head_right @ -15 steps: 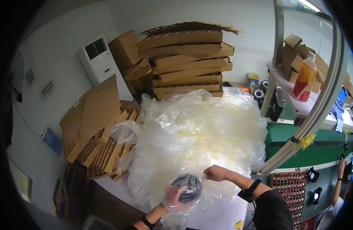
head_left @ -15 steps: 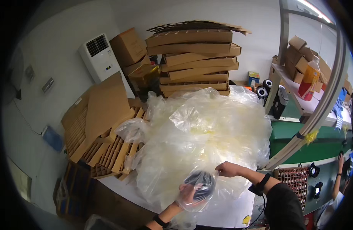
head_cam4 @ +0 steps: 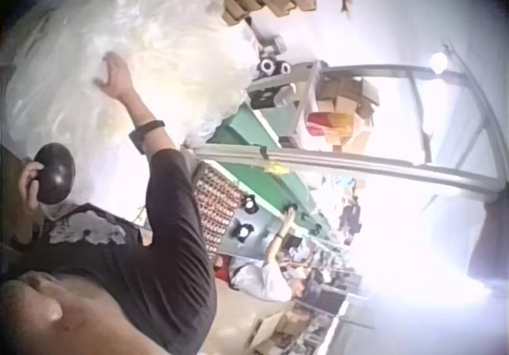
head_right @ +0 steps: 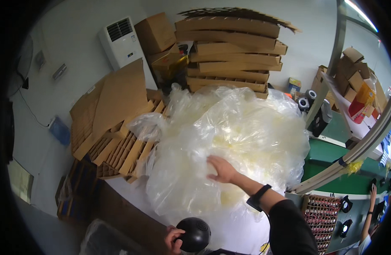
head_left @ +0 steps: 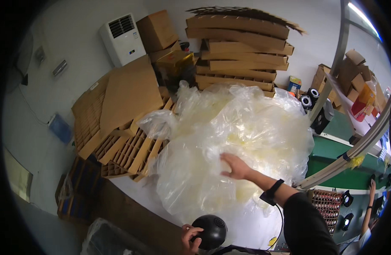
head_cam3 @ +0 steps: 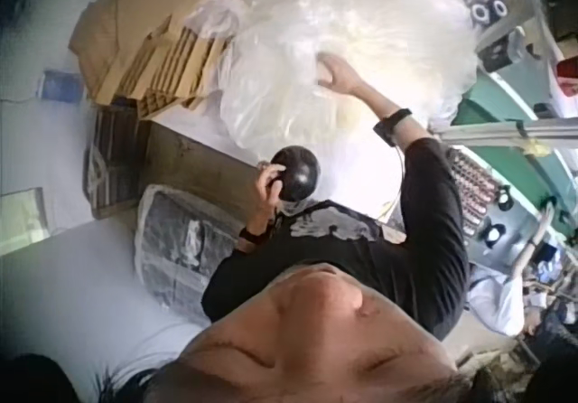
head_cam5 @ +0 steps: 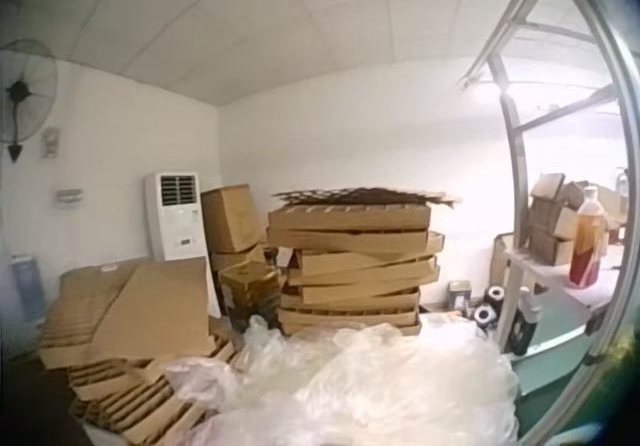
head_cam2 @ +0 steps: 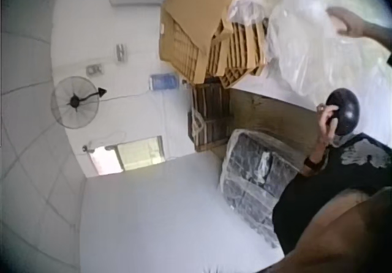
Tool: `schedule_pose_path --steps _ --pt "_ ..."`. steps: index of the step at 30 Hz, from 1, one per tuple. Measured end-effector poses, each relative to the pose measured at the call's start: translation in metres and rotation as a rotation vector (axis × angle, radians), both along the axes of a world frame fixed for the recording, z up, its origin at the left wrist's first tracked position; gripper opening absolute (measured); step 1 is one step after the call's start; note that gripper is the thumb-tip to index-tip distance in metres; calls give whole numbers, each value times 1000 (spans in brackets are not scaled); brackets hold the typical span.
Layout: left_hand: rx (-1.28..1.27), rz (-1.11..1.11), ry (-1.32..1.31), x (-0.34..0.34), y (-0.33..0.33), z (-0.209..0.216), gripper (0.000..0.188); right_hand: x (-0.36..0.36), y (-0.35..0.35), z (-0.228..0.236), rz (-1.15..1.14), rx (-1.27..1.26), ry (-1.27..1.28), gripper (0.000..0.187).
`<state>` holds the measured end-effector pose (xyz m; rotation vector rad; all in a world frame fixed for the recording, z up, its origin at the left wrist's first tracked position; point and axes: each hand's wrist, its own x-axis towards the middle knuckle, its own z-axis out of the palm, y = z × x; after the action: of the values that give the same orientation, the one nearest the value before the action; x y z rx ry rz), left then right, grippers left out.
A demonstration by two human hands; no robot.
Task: Assembling black plastic product shells and internal components on a manufacturing line.
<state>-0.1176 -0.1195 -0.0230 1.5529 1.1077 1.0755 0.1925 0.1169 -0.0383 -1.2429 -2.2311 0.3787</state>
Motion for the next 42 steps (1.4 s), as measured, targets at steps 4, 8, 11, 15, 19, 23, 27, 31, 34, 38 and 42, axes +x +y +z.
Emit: schedule_pose_path --steps 4,8,11,15,19,23,27,31,34,38,42 --pt "31 51 -293 13 3 31 34 -25 8 -101 -164 -342 -412 66" --pt "191 196 -96 1 7 30 52 -33 21 -98 -196 -329 -420 47" --pt "229 338 -38 -26 -3 26 47 -36 -17 -21 -70 -240 -491 34" --pt "320 552 -41 -48 -6 18 44 -40 -115 12 431 15 -222 56" --pt "237 545 -264 -50 0 11 44 -44 -206 -39 845 -23 -451 67" --pt "235 556 -324 -42 -6 11 44 -62 -189 -114 788 79 -860 54" --pt "193 569 -319 -45 -13 20 43 -69 -111 -39 401 252 -417 32" --pt "159 547 -317 -38 -7 30 44 -33 6 3 -98 -29 -404 37" --pt "127 569 -295 -42 -3 28 44 -1 62 -38 -237 -51 -409 33" --pt "86 595 -274 -55 -6 13 44 -10 54 -101 -324 -646 833 33" --pt "20 536 -304 -49 -12 9 43 -24 56 -85 -159 -661 443 32"
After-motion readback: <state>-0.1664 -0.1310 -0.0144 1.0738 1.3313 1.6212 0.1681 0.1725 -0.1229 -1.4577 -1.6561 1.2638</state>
